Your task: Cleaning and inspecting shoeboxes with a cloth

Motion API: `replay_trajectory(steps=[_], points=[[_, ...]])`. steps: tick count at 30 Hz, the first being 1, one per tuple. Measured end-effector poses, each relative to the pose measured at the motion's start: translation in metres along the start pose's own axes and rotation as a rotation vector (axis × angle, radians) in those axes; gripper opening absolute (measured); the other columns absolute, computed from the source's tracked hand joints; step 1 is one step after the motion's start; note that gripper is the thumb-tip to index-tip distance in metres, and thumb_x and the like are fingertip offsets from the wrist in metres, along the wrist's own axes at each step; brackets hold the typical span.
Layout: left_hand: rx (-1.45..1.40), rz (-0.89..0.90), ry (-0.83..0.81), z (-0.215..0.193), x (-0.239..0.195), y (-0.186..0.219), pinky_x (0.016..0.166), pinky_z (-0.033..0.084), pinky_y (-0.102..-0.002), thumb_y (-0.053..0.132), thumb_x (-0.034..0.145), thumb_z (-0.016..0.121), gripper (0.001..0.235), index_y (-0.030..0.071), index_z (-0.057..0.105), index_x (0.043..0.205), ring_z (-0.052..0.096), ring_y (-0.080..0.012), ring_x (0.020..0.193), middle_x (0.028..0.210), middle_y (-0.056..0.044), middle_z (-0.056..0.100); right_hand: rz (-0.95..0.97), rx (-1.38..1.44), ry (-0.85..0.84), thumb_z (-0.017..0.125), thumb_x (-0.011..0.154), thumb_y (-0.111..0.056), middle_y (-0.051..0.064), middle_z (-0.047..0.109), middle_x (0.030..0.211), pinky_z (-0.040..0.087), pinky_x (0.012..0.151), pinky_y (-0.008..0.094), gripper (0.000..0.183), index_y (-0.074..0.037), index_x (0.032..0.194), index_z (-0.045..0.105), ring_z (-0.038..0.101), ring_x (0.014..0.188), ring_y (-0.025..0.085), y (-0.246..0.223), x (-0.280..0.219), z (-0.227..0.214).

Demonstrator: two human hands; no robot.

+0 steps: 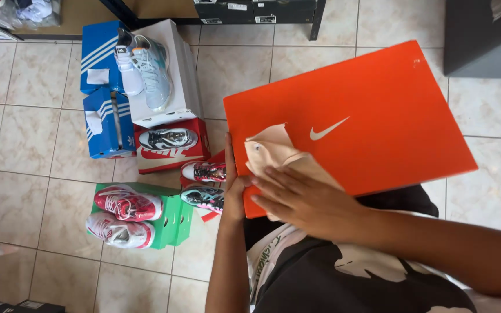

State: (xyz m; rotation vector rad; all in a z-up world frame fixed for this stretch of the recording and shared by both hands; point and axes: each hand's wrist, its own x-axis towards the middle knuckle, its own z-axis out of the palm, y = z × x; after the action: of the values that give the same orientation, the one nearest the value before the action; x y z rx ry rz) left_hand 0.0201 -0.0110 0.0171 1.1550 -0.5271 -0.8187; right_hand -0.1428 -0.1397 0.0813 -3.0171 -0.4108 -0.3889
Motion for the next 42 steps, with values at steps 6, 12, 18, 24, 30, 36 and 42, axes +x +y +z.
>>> replay_trajectory(steps=[6,12,18,24,30,36,42], points=[[0.15,0.036,-0.034,-0.011,0.012,-0.004,0.122,0.008,-0.056,0.018,0.065,0.051,0.106,0.012,0.014,0.164,0.005,-0.0399,0.16,0.175,-0.018,0.008,0.344,0.581,0.429,0.071,0.095,-0.009,0.012,0.048,0.156,0.037,0.132,0.032,0.055,-0.004,0.14,0.04,0.044,0.15,0.019,0.059,-0.099,-0.022],[0.265,0.085,-0.08,-0.007,0.014,-0.007,0.125,0.003,-0.056,0.016,0.073,0.05,0.101,0.01,0.009,0.165,-0.004,-0.0387,0.162,0.175,-0.015,0.002,0.385,-0.796,-0.173,0.062,0.083,-0.072,0.002,0.059,0.159,0.061,0.117,0.03,0.073,-0.035,0.146,0.061,0.063,0.15,0.02,0.093,-0.193,-0.029],[0.227,0.079,-0.067,0.005,0.015,-0.008,0.124,0.007,-0.055,0.017,0.071,0.05,0.102,0.012,0.011,0.164,0.001,-0.04,0.161,0.176,-0.015,0.003,0.168,-0.357,0.095,0.062,0.095,-0.023,0.019,0.057,0.151,0.05,0.114,0.048,0.05,-0.015,0.145,0.057,0.06,0.135,0.036,0.019,-0.064,0.017],[0.097,0.24,-0.085,-0.01,0.014,-0.029,0.13,0.024,-0.044,0.016,0.1,0.038,0.072,0.005,0.009,0.164,0.029,-0.0357,0.156,0.168,-0.022,0.026,0.138,-0.33,0.138,0.069,0.092,-0.021,0.026,0.039,0.16,0.055,0.11,0.046,0.086,-0.02,0.163,0.021,0.051,0.142,0.045,-0.03,0.028,0.043],[0.115,0.105,-0.027,-0.01,0.007,-0.008,0.129,0.009,-0.045,0.013,0.077,0.049,0.095,0.008,0.013,0.164,0.005,-0.0324,0.163,0.175,-0.014,0.008,0.012,-0.28,-0.1,0.058,0.088,-0.013,0.015,0.048,0.157,0.032,0.123,0.05,0.07,-0.013,0.156,0.041,0.043,0.147,0.032,0.032,-0.045,-0.003],[0.185,0.112,-0.014,-0.008,0.009,-0.008,0.127,0.01,-0.054,0.022,0.07,0.052,0.101,0.008,0.016,0.164,0.004,-0.0398,0.163,0.175,-0.017,0.01,0.249,-0.24,-0.316,0.068,0.064,-0.066,0.001,0.054,0.161,0.058,0.108,0.033,0.089,-0.031,0.144,0.052,0.047,0.153,0.021,0.112,-0.128,-0.044],[0.175,0.113,-0.069,0.005,0.008,-0.004,0.127,0.012,-0.046,0.011,0.074,0.048,0.097,0.007,0.013,0.164,0.007,-0.0369,0.163,0.174,-0.018,0.01,0.255,0.079,-0.451,0.073,0.057,-0.09,0.013,0.002,0.174,0.013,0.112,0.069,0.139,-0.018,0.162,0.016,0.001,0.155,0.042,0.093,-0.05,-0.019]])
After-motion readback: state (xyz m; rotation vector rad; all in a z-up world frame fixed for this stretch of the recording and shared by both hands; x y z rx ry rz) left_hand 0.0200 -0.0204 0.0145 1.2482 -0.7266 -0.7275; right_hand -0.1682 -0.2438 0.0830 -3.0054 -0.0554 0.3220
